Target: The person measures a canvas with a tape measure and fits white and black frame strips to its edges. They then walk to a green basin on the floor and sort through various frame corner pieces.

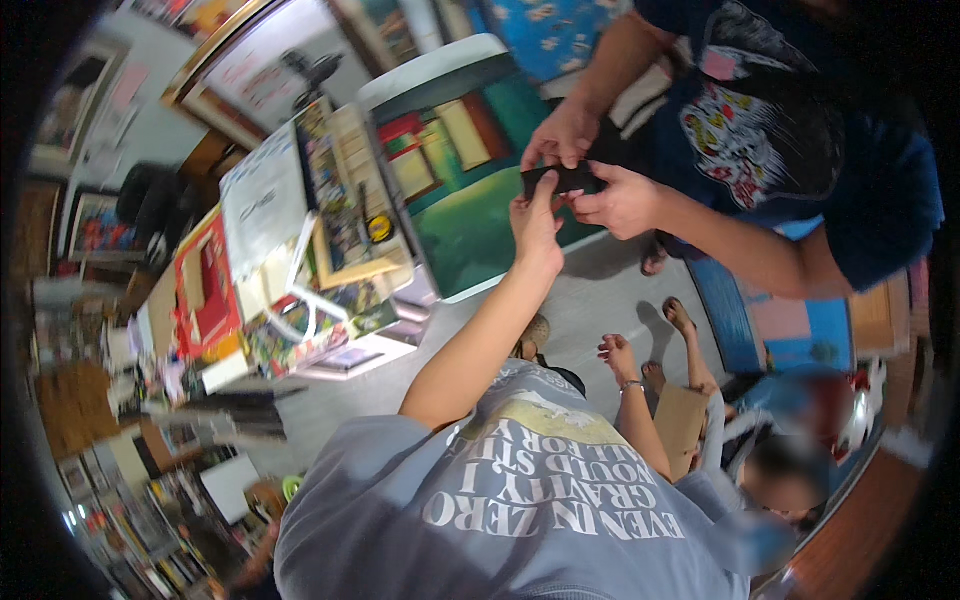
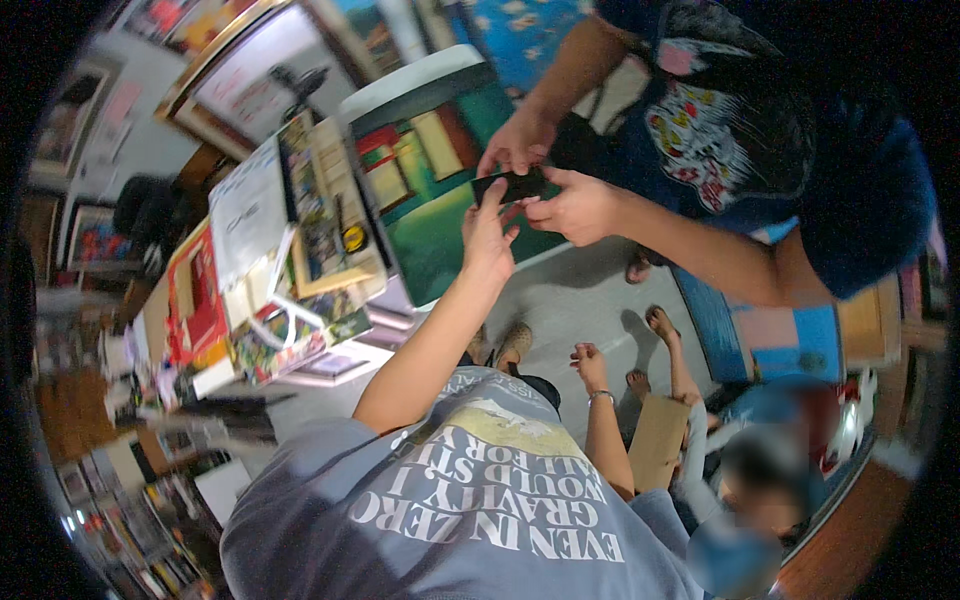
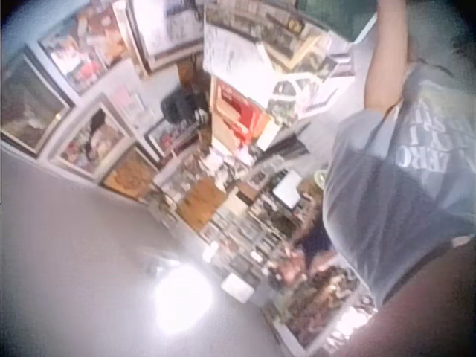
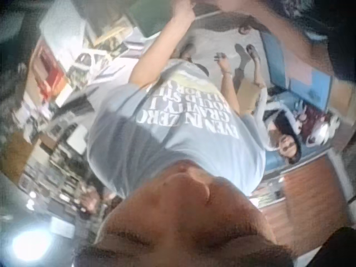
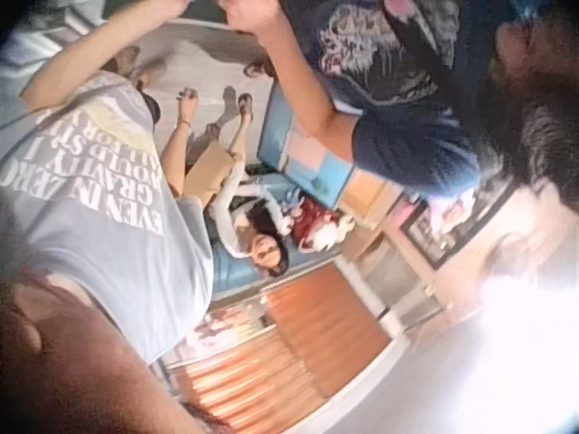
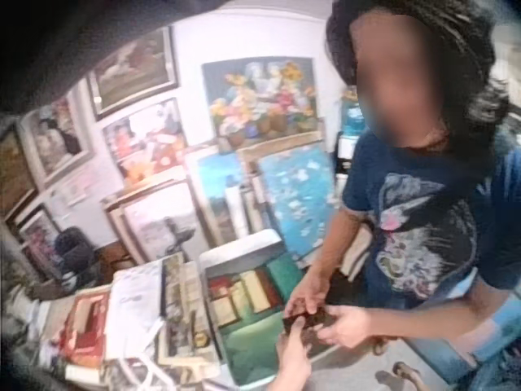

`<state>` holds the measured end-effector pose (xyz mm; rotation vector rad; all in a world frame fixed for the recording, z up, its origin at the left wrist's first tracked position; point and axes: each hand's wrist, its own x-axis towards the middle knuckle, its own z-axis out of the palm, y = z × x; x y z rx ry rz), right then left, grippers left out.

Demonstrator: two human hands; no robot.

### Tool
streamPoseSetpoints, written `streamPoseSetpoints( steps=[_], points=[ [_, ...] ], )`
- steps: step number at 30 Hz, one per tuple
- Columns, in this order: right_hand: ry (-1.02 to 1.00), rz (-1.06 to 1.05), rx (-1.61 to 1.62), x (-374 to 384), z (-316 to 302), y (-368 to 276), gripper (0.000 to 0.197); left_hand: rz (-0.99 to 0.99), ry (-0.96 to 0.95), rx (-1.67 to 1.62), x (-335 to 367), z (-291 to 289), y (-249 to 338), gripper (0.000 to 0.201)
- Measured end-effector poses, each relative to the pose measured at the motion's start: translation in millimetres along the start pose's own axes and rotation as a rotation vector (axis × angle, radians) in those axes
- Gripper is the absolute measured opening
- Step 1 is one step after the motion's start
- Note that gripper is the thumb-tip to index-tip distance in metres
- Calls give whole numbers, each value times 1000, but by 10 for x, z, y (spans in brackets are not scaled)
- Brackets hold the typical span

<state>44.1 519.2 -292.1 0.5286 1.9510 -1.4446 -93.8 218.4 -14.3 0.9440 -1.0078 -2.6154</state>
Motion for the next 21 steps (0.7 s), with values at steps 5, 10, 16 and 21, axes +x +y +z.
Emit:
streamPoseSetpoints(
  steps=[5, 10, 16, 21],
  points=[
    [-123, -50, -151, 150, 196, -211, 36, 115, 197, -22, 302, -412, 204, 33],
    [-241, -10, -332, 99, 343, -7, 39, 216, 269, 4, 180, -879, 404, 38],
    [-257, -51, -511, -106, 616, 185, 39, 509, 543, 236, -78, -2510, 153, 37],
    [-269, -303, -676, -293, 1152, 77, 36, 838, 937, 1499, 70, -4291, 1669, 36]
  ],
)
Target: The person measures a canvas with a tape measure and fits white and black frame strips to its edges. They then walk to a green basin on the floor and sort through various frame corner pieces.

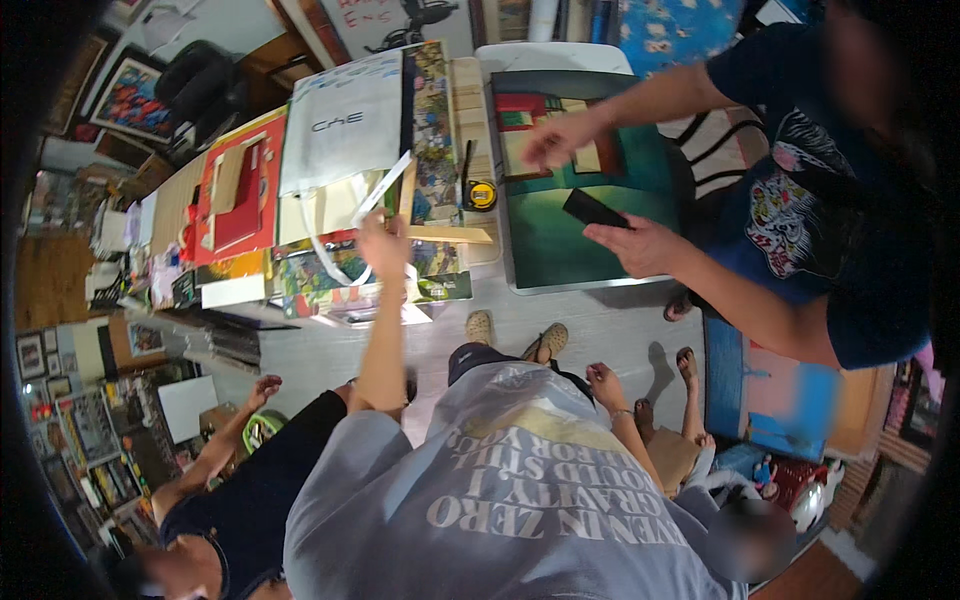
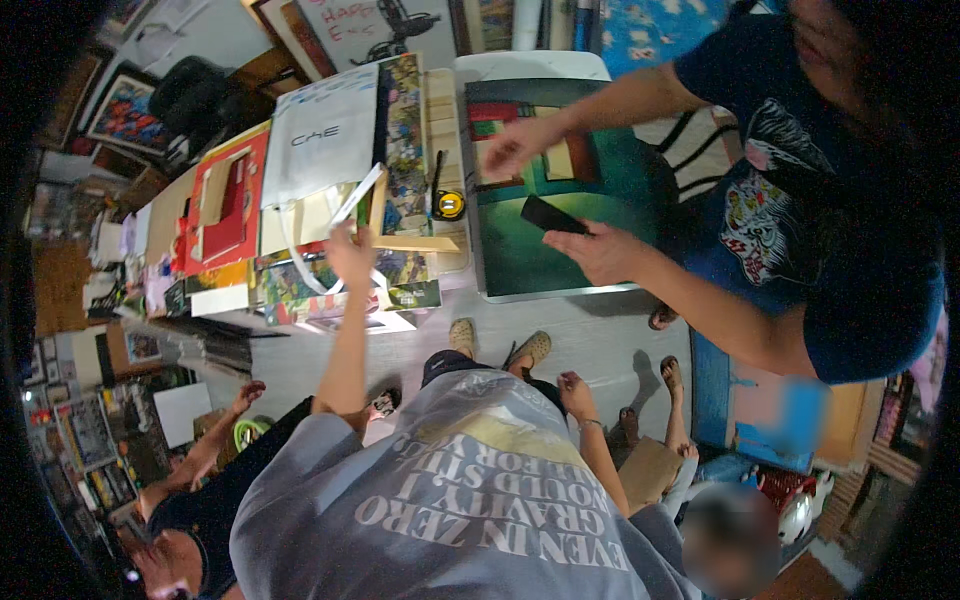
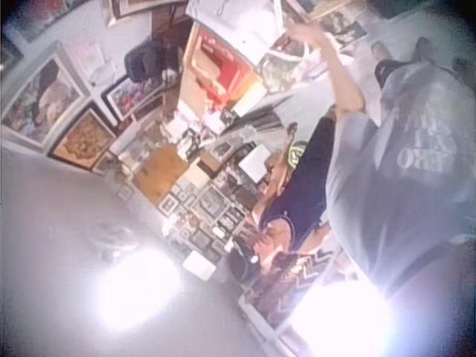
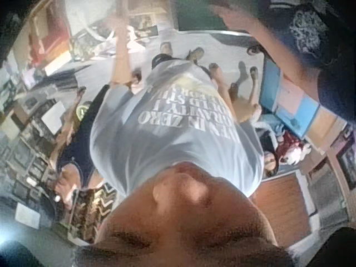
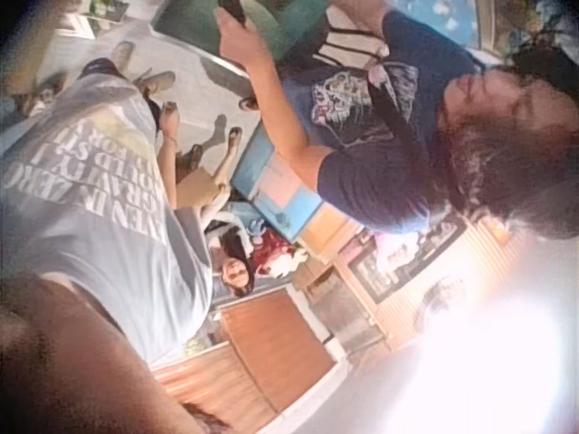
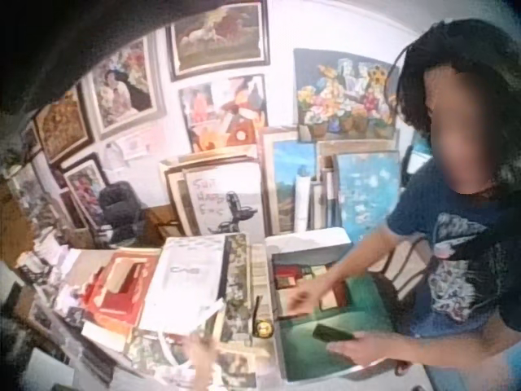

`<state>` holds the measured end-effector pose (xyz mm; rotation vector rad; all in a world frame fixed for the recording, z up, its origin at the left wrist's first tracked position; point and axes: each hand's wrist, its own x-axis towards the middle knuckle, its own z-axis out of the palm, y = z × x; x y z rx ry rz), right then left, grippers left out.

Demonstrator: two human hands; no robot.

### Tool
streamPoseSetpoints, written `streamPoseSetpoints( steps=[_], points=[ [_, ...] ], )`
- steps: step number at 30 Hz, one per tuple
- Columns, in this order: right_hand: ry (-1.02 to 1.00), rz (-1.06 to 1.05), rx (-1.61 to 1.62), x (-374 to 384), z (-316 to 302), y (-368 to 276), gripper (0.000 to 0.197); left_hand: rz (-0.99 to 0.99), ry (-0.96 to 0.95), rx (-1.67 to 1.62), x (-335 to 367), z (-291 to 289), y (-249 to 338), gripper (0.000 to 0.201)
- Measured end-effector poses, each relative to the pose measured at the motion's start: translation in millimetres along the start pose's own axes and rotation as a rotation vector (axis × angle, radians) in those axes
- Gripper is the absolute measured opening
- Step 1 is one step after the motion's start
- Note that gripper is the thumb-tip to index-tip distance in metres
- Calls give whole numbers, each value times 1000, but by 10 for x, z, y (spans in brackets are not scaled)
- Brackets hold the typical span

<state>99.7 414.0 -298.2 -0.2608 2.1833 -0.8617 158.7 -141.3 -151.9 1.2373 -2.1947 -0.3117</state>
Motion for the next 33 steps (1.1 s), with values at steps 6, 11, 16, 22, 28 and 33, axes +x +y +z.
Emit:
streamPoseSetpoints(
  steps=[6, 11, 16, 22, 28, 33],
  points=[
    [22, -129, 13, 126, 360, -1306, 38, 116, -376, 274, 785, 47, -659, 30],
    [-13, -120, -9, -43, 572, -1829, 38, 216, -396, 139, 808, 68, -934, 25],
    [-15, -63, 61, -227, 634, -1981, 36, 327, -327, -148, 977, -223, -898, 27],
    [55, -102, 180, -373, 531, -2192, 33, -508, -457, -1088, 709, -557, -311, 34],
    [67, -150, 166, -336, 300, -2408, 32, -891, -586, -1826, -297, -629, 856, 27],
    [30, -411, 25, -458, -52, -2631, 30, -871, -576, -1928, -732, -736, 1581, 23]
  ],
)
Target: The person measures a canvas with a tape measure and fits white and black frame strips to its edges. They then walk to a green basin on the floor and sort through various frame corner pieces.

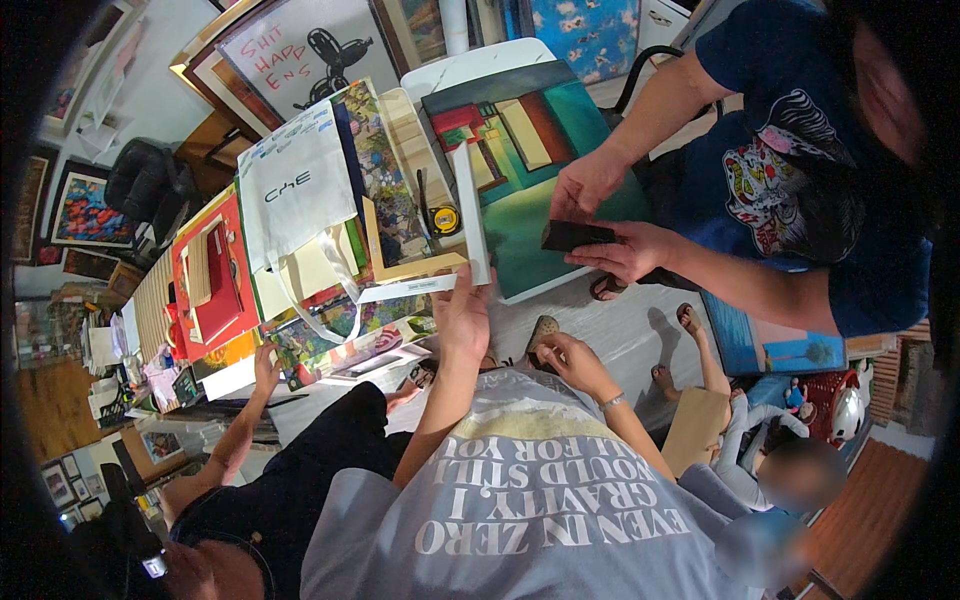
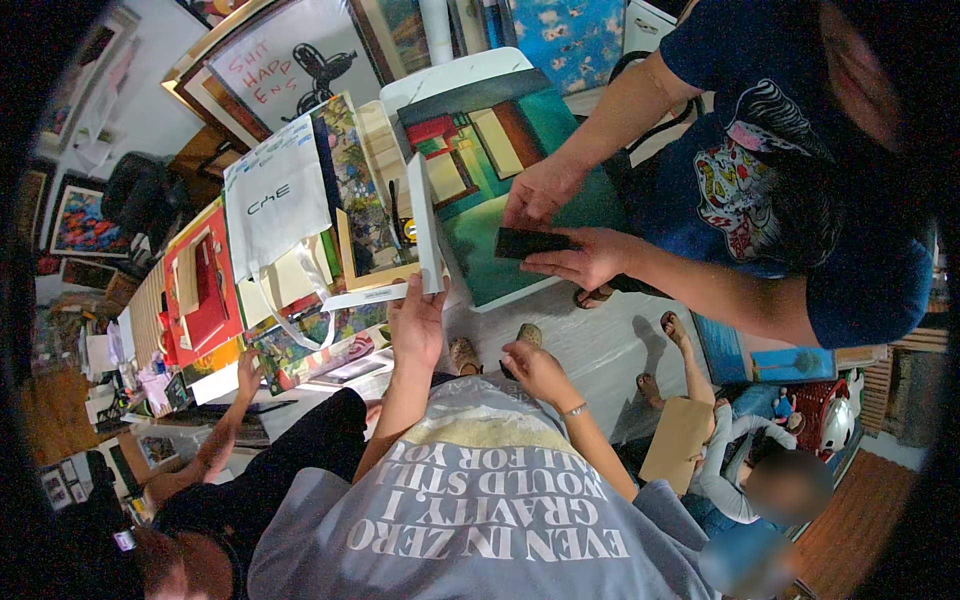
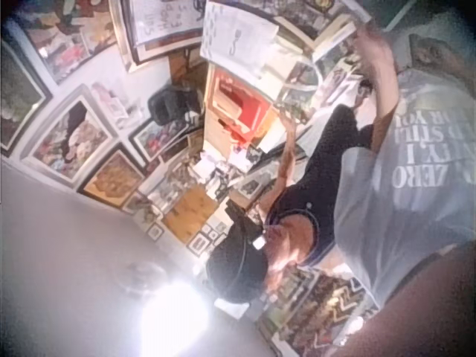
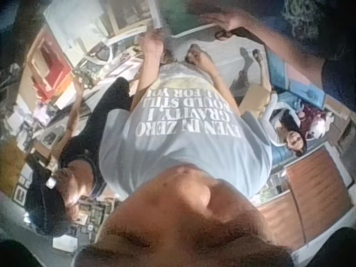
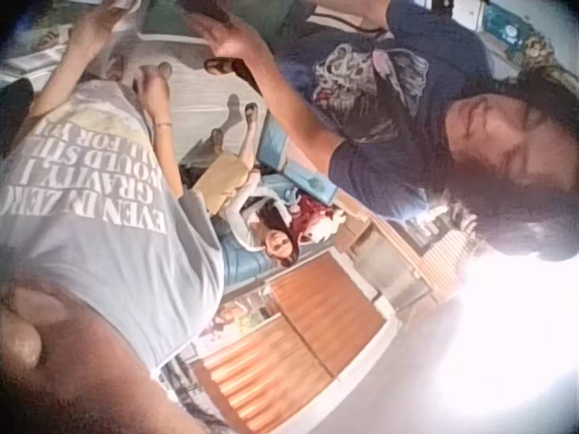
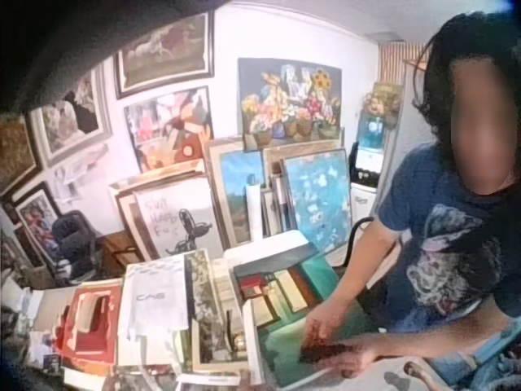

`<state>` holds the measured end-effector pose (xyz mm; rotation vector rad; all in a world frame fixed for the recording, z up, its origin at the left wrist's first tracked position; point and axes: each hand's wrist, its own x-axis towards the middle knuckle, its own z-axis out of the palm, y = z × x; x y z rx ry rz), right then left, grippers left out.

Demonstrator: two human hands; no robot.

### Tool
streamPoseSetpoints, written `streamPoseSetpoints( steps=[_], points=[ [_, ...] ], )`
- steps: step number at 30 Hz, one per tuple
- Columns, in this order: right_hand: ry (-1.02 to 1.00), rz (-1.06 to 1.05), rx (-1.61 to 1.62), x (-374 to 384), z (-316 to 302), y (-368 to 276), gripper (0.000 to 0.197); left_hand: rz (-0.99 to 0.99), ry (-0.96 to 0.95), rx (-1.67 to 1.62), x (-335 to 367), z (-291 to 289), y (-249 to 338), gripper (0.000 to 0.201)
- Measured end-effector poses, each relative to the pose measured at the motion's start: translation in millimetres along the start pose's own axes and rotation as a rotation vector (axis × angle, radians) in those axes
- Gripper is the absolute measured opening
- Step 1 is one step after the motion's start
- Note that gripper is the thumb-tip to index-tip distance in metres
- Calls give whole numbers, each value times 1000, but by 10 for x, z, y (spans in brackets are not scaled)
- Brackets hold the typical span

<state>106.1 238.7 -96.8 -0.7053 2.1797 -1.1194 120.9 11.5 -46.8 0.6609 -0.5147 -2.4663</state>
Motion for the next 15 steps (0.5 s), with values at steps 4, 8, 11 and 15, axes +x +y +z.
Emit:
streamPoseSetpoints(
  steps=[4, 8, 11, 15],
  points=[
    [70, -225, -46, -72, -717, -753, 25, -3, -37, 14, -62, 85, -187, 23],
    [401, -429, -293, 78, -1374, -1118, 19, 39, -111, 23, -37, 244, -317, 23],
    [529, -514, -505, 515, -1744, -1221, 30, 24, -120, 77, -30, 420, -312, 22],
    [344, -306, -565, 842, -1893, -1087, 39, 7, -139, 306, -17, 483, -166, 26]
  ],
)
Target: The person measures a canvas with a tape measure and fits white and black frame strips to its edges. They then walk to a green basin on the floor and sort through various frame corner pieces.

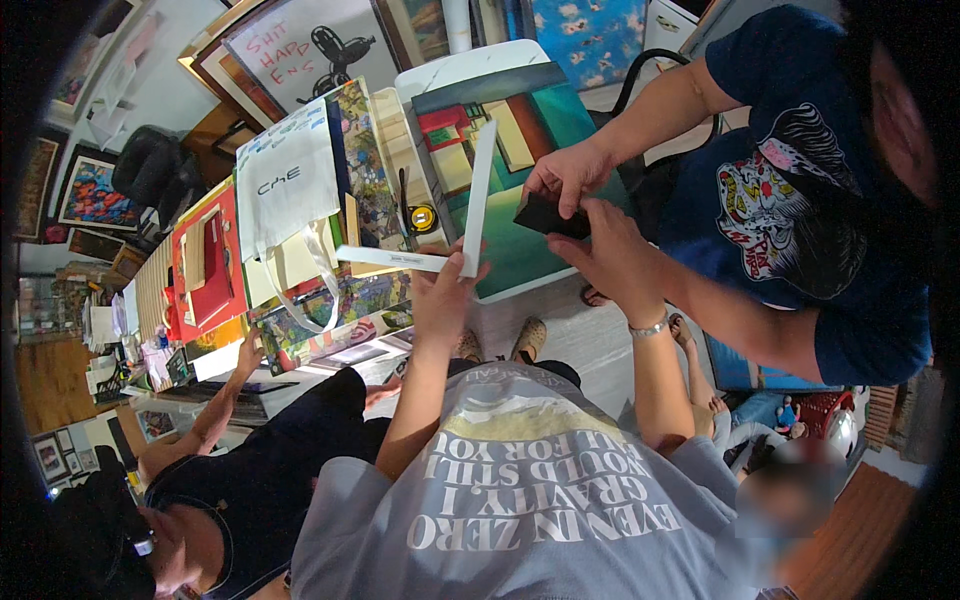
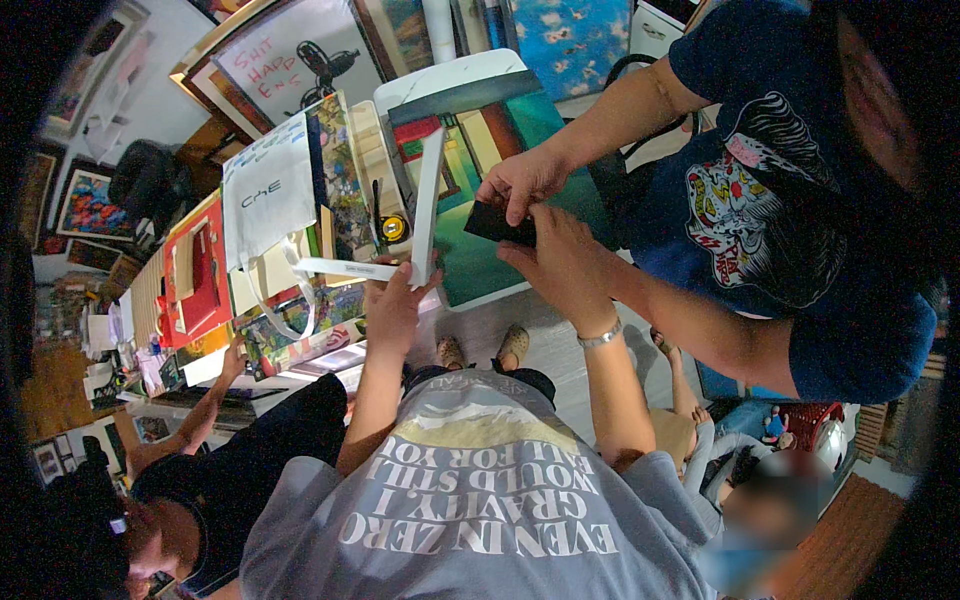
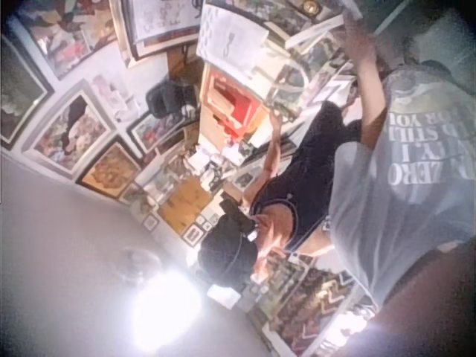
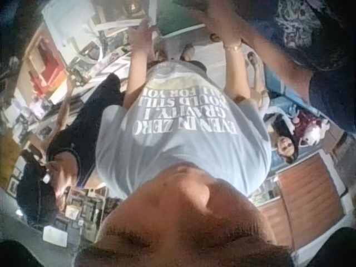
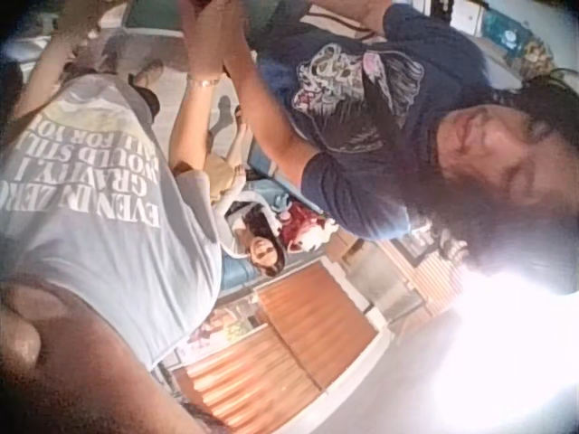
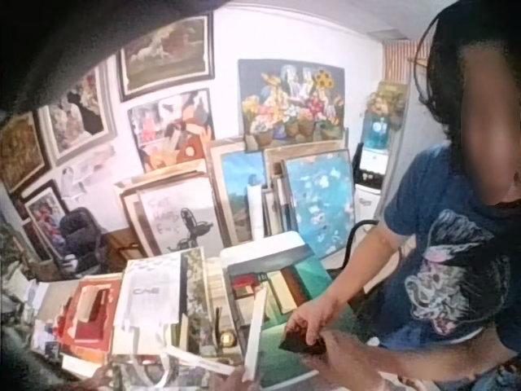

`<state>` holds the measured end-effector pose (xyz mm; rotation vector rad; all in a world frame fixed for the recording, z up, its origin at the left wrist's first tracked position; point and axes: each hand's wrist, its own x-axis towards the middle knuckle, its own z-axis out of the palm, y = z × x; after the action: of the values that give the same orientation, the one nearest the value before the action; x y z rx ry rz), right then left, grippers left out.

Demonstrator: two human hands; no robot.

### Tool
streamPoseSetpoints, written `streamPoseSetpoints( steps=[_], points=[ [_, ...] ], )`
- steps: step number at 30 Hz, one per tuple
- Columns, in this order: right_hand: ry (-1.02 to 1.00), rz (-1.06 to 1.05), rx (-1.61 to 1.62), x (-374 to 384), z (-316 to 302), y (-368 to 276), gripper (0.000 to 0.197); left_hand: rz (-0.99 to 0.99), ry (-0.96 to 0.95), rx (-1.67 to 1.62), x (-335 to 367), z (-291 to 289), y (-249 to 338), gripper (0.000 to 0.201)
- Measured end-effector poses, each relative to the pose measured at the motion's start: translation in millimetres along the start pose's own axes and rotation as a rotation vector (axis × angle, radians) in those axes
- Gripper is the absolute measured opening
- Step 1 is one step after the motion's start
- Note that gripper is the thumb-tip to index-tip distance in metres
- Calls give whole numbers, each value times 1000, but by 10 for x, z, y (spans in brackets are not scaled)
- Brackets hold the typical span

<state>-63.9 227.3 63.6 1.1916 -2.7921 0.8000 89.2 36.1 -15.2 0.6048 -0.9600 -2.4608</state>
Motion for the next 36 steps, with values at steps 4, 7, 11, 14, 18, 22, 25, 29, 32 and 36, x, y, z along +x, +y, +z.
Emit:
streamPoseSetpoints(
  steps=[4, 7, 11, 14, 18, 22, 25, 29, 32, 36],
  points=[
    [99, -61, 7, 149, 179, 143, 39, 47, -29, 285, 24, -215, 386, 41],
    [13, -62, 129, 176, 26, 118, 34, 103, -95, 421, 16, -221, 856, 57],
    [-25, -150, 255, 61, -46, 89, 29, 114, -105, 569, -21, -66, 1275, 65],
    [-38, -338, 429, -89, 10, 113, 39, 150, -114, 662, -37, 86, 1351, 63],
    [44, -529, 418, -17, -310, -225, 43, 169, -95, 585, -72, 258, 1203, 55],
    [174, -286, 902, 64, -425, -424, 36, 175, 25, 516, -51, 353, 1131, 36],
    [-217, 70, 1322, 153, -295, -498, 33, 95, 82, 227, -9, 257, 1033, 41],
    [-283, -103, 1408, 40, 377, -328, 43, 5, 192, -48, 42, 291, 979, 43],
    [-317, 42, 1814, -52, 590, -469, 52, 9, 231, -12, -2, 267, 967, 34],
    [-175, 52, 1421, -55, 560, -686, 50, 33, 213, 74, -121, 311, 1011, 28]
  ],
)
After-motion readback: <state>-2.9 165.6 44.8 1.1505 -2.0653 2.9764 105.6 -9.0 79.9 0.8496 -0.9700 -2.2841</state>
